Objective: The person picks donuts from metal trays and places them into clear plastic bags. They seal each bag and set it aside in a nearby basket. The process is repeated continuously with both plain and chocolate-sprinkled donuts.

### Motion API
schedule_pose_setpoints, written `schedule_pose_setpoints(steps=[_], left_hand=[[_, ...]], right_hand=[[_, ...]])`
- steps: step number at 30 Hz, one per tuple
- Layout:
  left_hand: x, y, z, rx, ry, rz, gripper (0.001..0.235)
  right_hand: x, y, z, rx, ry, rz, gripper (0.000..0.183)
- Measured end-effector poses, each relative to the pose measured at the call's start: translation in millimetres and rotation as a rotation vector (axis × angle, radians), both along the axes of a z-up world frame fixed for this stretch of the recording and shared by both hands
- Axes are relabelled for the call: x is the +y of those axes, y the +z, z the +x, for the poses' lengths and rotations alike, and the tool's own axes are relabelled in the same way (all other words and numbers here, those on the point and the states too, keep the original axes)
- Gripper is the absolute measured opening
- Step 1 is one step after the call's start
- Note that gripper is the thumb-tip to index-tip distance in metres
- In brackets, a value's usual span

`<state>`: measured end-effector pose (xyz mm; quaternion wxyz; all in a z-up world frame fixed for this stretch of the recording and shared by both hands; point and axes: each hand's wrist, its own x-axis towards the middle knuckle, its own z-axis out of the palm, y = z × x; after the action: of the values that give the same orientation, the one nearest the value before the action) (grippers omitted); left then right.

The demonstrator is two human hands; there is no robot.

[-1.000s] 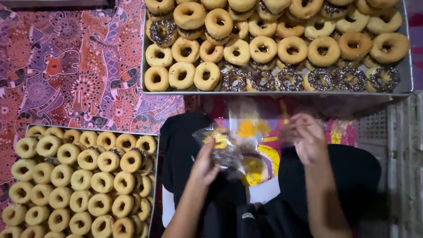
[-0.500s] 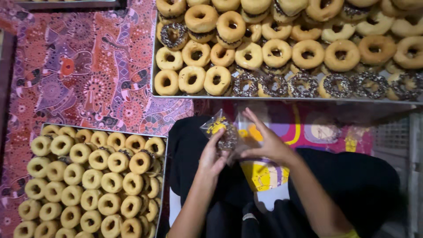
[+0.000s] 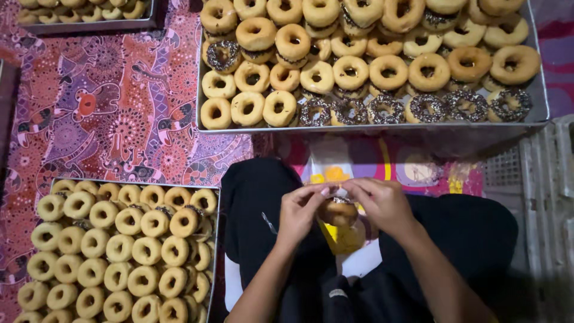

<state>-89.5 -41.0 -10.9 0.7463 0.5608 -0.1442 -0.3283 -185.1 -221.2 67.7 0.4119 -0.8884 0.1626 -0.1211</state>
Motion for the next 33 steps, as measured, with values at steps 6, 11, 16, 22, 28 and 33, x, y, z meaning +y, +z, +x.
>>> schedule_pose_setpoints(steps=[6,11,16,22,28,33], left_hand=[[1.5,76.3,-30.7,-0.319,-0.308,0.263,0.023],[19.1,126.9,-34.5,-0.718,-0.531,0.433,0.023],[18.6,139.6,-29.3,-1.51,-0.429,0.171,0.009],[10.7,86.8,-29.5,0.366,-0.291,-0.327,0.043],[31.2,70.0,-42.2,-0.269,0.332,0.06,0.022],[79.5,50.5,7.8,-0.578,0.508,0.353,0.011]], right_hand=[[-1.7,41.2,-34.9,-0.19,0.356,-0.598,0.025],[-49.8,73.2,-27.4,0.135,0.229,-0.64,0.017],[-46.3,26.4,-57.0,0.002,0.336,-0.965,0.089],[40.8,-71.7,-94.6,0.089,0.304,0.773,0.043],[92.2,-50.4,-26.1,-0.33,-0.209,1.206,0.039],[76.4,-87.3,34.4,-0.307,0.025,0.73,0.02]])
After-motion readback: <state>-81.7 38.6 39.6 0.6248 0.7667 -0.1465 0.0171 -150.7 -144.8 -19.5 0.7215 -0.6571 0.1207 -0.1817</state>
